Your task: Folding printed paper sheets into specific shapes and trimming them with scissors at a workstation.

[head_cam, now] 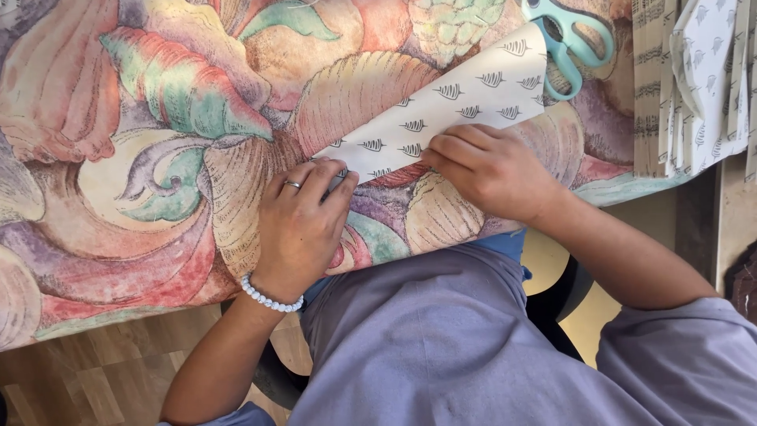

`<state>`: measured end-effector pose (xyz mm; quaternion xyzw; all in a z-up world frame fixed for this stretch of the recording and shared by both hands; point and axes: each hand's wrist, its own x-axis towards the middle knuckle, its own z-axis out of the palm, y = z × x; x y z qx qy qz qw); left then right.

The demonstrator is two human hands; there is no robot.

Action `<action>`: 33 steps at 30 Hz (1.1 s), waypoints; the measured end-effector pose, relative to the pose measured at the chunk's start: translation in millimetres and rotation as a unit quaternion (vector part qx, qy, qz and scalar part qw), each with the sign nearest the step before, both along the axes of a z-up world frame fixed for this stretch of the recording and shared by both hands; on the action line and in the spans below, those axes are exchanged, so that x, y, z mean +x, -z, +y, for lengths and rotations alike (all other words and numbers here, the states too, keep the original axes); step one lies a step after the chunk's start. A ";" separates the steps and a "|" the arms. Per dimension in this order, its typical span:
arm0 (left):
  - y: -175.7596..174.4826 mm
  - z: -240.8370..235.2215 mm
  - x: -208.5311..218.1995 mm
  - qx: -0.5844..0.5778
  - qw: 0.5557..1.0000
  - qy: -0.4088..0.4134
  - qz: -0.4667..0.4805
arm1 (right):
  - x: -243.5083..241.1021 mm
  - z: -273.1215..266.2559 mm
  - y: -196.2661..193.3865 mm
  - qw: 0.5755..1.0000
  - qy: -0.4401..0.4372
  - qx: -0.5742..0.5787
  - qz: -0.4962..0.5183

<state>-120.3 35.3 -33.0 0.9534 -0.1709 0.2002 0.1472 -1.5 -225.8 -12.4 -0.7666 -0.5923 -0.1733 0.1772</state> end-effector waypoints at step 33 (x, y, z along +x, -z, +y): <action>0.4 -12.5 -0.8 -0.013 0.996 0.042 0.080 | -3.5 8.9 -0.5 0.999 0.008 -0.011 -0.029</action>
